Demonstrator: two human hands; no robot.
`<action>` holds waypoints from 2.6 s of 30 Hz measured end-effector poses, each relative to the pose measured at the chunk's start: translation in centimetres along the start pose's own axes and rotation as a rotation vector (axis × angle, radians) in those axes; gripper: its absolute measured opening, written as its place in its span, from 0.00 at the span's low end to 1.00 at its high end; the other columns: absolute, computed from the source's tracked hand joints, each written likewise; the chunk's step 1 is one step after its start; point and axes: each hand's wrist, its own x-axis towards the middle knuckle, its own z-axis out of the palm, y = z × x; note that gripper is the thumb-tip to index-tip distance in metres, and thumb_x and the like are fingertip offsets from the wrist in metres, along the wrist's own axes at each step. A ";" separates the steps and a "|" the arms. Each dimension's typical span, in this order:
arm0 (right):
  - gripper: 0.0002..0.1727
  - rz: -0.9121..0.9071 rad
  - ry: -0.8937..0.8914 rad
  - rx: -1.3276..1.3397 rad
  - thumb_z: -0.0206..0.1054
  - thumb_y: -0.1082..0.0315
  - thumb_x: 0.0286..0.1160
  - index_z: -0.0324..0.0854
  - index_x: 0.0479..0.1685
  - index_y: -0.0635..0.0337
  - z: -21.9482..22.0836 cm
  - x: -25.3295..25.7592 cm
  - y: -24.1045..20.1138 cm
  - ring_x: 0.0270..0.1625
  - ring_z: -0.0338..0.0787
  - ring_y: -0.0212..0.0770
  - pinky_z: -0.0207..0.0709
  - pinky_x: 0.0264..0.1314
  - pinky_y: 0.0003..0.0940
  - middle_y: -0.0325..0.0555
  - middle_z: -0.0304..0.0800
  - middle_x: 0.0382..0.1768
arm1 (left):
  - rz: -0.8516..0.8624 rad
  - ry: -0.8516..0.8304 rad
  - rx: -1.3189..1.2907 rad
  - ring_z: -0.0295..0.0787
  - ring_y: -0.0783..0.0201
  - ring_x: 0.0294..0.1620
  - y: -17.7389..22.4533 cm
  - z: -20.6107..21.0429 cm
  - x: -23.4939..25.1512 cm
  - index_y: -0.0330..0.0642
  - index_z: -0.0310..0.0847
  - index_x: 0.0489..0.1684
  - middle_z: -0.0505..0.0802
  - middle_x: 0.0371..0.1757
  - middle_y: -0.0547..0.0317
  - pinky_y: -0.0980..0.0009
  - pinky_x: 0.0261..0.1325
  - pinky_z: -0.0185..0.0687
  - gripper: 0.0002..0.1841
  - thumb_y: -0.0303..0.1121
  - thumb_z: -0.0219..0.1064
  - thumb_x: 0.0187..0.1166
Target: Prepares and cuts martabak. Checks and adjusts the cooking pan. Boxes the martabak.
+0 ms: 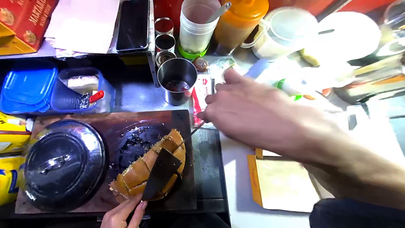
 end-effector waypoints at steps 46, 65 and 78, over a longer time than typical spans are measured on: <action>0.09 0.017 0.044 -0.156 0.67 0.76 0.76 0.92 0.38 0.54 1.3 1.4 -1.1 0.35 0.87 0.51 0.71 0.59 0.56 0.48 0.88 0.28 | -0.120 0.093 -0.127 0.83 0.79 0.15 -2.5 -2.4 0.0 0.35 0.89 0.58 0.92 0.27 0.65 0.80 0.16 0.81 0.20 0.43 0.60 0.88; 0.28 -0.418 0.224 0.039 0.62 0.74 0.72 0.88 0.69 0.34 6.5 1.3 -1.3 0.27 0.86 0.50 0.71 0.20 0.39 0.48 0.85 0.29 | -0.067 0.088 -0.175 0.82 0.82 0.13 -1.7 -2.4 2.3 0.43 0.91 0.54 0.90 0.23 0.74 0.83 0.13 0.80 0.20 0.48 0.59 0.87; 0.13 -0.356 0.101 -0.053 0.65 0.76 0.73 0.91 0.48 0.51 3.5 1.0 -1.7 0.26 0.85 0.49 0.70 0.22 0.39 0.47 0.83 0.28 | -0.165 0.024 -0.003 0.82 0.79 0.15 0.1 -2.8 1.6 0.37 0.91 0.56 0.92 0.27 0.65 0.79 0.18 0.82 0.20 0.43 0.57 0.89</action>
